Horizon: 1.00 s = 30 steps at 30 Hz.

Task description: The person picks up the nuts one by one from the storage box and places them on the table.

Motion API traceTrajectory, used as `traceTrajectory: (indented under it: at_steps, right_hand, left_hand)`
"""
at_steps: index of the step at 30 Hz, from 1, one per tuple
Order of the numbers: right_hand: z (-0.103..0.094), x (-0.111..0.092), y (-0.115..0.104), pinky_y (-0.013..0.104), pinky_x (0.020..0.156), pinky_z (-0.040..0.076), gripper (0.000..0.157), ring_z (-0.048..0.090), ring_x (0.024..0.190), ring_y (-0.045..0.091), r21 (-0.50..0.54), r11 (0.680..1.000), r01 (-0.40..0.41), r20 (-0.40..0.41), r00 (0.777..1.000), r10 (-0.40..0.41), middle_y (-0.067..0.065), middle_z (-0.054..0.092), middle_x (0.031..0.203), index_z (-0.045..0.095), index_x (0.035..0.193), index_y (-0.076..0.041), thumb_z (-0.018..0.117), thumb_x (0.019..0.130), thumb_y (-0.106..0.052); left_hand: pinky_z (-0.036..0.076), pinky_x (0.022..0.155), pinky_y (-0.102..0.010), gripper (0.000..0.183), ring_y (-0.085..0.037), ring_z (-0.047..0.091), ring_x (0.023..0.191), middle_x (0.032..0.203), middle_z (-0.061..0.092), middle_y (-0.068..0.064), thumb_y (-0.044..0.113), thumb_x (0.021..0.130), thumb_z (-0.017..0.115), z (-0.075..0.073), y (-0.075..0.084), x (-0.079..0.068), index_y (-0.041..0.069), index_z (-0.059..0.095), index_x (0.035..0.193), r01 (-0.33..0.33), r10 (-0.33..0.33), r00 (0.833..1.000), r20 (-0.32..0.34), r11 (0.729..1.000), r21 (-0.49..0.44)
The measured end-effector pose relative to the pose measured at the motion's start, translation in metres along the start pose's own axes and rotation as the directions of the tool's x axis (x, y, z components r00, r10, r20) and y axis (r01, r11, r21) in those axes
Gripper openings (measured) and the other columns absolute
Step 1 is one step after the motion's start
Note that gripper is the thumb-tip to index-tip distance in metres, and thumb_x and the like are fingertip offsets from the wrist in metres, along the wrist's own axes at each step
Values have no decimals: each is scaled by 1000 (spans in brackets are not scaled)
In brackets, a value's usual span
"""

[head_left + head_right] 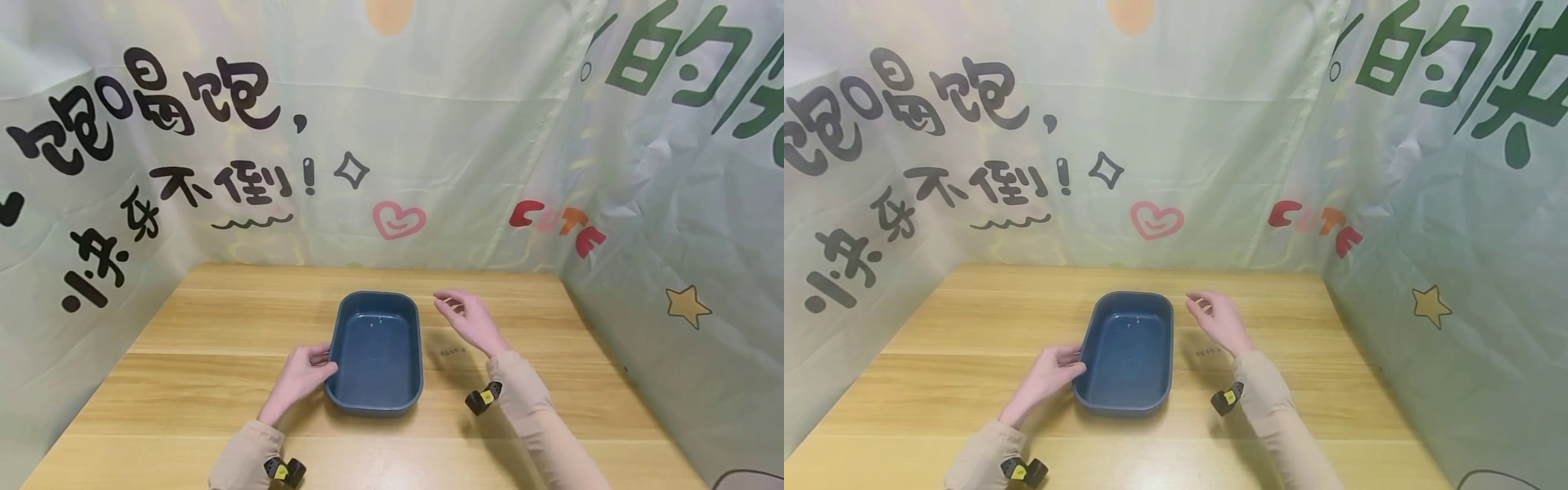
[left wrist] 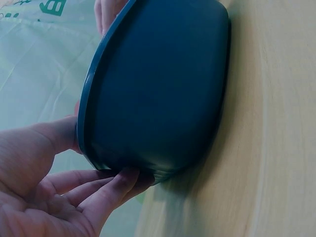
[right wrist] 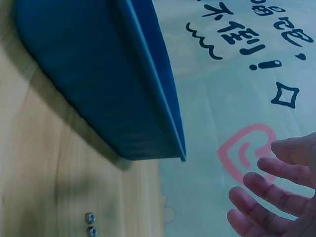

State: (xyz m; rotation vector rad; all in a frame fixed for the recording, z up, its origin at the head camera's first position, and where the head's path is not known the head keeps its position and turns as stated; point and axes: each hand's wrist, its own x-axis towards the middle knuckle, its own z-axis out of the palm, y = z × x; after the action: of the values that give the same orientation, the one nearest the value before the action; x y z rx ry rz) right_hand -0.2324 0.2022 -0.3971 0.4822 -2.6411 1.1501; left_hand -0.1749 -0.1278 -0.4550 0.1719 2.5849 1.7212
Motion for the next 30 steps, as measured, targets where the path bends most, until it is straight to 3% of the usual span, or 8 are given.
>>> traceTrajectory:
  at_steps: [12, 18, 30]
  right_hand:
    - [9, 14, -24, 45, 89, 61, 33, 70, 99, 29, -52, 998, 39, 110, 993, -33, 15, 74, 114, 68, 125, -2, 61, 99, -21]
    - [15, 25, -34, 42, 88, 61, 34, 70, 98, 25, -83, 996, 13, 172, 985, 2, 13, 74, 114, 68, 125, -2, 61, 99, -22]
    - [39, 50, -51, 38, 84, 62, 22, 72, 88, 21, -223, 975, 13, 242, 969, 43, 10, 78, 97, 76, 104, -3, 66, 95, -20]
  left_hand:
    - [62, 92, -44, 44, -43, 71, 109, 118, 69, -32, 0, 83, 67, -1, 0, -1, -15, 62, 124, -7, 7, 1000, 8, 1000, -11]
    - [63, 91, -44, 44, -42, 71, 108, 117, 69, -33, 0, 83, 67, -1, 2, -1, -15, 62, 124, -4, 4, 1000, 7, 1000, -7]
    - [63, 92, -44, 44, -41, 72, 107, 115, 70, -32, 0, 82, 66, 1, 0, 0, -15, 63, 123, 8, -8, 1000, -6, 1000, 7]
